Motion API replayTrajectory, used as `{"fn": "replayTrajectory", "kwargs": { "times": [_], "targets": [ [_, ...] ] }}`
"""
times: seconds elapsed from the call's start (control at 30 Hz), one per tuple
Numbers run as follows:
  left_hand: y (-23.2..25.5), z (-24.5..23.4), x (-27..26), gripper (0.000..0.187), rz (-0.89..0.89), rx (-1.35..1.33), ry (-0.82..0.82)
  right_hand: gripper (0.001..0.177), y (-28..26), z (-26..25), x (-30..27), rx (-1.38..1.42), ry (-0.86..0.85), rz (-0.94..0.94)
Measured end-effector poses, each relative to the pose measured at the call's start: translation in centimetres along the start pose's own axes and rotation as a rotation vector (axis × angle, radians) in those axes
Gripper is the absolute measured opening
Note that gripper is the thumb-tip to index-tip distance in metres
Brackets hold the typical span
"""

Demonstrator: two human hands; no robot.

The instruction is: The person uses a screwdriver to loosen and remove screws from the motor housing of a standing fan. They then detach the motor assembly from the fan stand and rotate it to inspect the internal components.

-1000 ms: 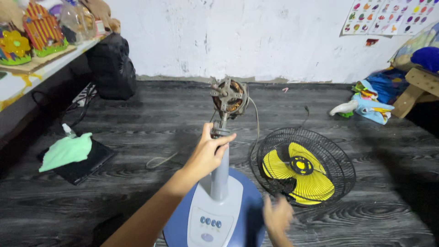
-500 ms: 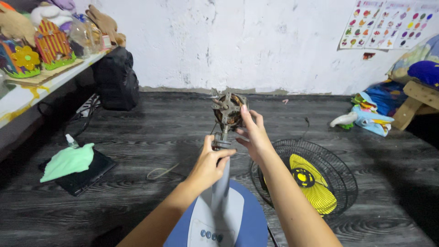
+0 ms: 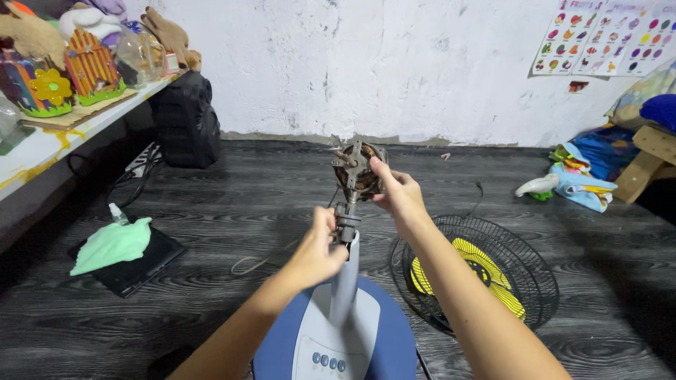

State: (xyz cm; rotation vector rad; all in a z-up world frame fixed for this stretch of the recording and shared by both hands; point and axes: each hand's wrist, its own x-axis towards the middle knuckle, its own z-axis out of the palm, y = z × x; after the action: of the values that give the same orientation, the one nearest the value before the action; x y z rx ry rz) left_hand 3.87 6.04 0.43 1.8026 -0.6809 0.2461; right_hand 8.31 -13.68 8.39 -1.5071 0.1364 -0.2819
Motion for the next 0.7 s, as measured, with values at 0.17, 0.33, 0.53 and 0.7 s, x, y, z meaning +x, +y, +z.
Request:
{"fn": "replayTrajectory", "kwargs": {
  "times": [0.17,0.33,0.53,0.7],
  "targets": [
    [-1.2,0.4,2.1,0.063,-0.15,-0.201,0.062,0.088,0.1,0.5,-0.4,-0.025,0.094,-0.037],
    [-0.7,0.5,2.6,0.055,-0.066,-0.169,0.082,0.087,0.1,1.0,-0.6,-0.05,0.153,-0.12],
    [1.8,0.2,3.1,0.047,-0.049,-0.165,0.119,0.083,-0.9,0.6,-0.2,-0.055,0.154,-0.119],
    [2.9,-0.3,3.0,0.049,-0.077,-0.185,0.095,0.082,-1.3,0.7,-0.4,-0.059,0.161,-0.119]
  ]
}}
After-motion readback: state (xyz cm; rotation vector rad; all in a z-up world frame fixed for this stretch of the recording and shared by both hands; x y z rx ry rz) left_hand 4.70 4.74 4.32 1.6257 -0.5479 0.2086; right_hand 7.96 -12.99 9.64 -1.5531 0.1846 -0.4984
